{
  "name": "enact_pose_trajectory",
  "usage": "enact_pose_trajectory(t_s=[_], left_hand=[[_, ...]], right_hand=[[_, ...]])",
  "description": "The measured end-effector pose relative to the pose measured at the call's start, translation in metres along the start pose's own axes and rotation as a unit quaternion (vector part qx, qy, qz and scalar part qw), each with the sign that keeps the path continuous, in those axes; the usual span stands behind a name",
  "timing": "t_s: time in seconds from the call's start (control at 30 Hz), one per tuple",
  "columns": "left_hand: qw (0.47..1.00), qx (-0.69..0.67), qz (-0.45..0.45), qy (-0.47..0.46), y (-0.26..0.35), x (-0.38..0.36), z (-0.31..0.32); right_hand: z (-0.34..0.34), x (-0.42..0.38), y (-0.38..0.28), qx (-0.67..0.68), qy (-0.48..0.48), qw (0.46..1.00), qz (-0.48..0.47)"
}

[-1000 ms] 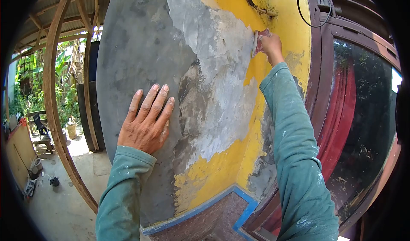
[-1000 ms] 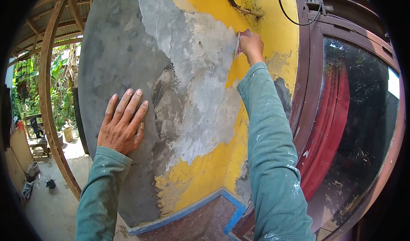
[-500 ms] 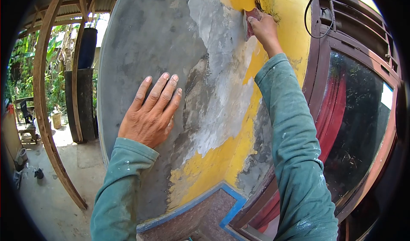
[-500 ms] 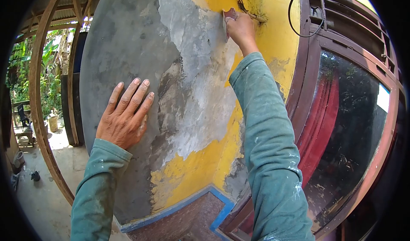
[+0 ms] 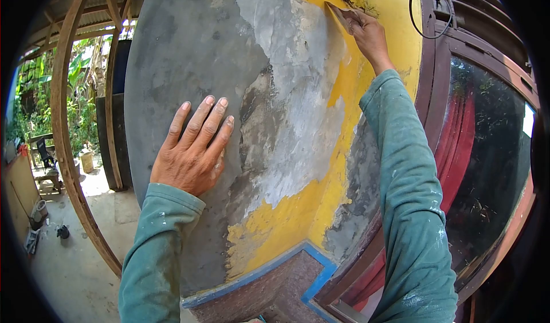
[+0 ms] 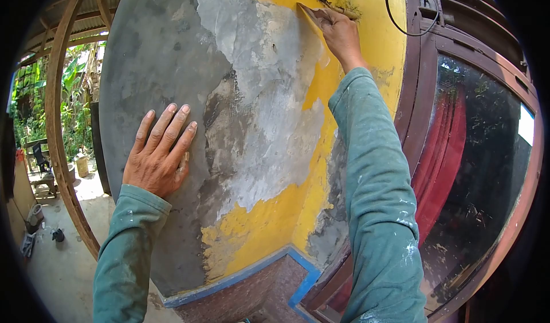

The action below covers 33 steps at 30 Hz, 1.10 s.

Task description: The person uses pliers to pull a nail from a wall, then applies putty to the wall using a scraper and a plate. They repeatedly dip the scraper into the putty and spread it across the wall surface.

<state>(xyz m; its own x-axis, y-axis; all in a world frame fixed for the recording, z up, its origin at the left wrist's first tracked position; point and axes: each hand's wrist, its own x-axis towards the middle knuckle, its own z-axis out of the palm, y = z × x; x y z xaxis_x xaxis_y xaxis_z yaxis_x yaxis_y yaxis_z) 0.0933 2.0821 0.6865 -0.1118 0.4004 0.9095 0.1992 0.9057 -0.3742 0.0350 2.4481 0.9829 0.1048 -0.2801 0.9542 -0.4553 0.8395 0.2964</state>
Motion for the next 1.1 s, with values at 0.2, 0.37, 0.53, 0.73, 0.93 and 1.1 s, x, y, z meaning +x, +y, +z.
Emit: enact_pose_trajectory(t_s=[0.2,0.37,0.53,0.73,0.93,1.1], left_hand=[[1.0,0.009,-0.003,-0.003,0.001,0.0,0.0],[1.0,0.011,-0.005,-0.001,0.001,-0.001,0.001],[1.0,0.019,0.0,-0.008,0.0,-0.001,0.0],[1.0,0.014,0.004,-0.018,-0.001,0.0,-0.001],[1.0,0.011,0.007,0.0,0.0,-0.001,0.0],[1.0,0.002,0.001,-0.01,0.0,-0.002,0.0]], right_hand=[[-0.008,-0.035,-0.015,-0.005,-0.122,0.992,0.036],[-0.038,-0.016,0.004,0.101,-0.088,0.988,0.08],[0.0,-0.005,0.0,-0.012,-0.009,0.999,0.031],[-0.01,-0.016,-0.023,0.054,-0.144,0.987,0.041],[-0.012,0.012,-0.047,0.04,-0.046,0.998,-0.003],[0.018,-0.024,-0.074,-0.011,-0.024,1.0,-0.015]])
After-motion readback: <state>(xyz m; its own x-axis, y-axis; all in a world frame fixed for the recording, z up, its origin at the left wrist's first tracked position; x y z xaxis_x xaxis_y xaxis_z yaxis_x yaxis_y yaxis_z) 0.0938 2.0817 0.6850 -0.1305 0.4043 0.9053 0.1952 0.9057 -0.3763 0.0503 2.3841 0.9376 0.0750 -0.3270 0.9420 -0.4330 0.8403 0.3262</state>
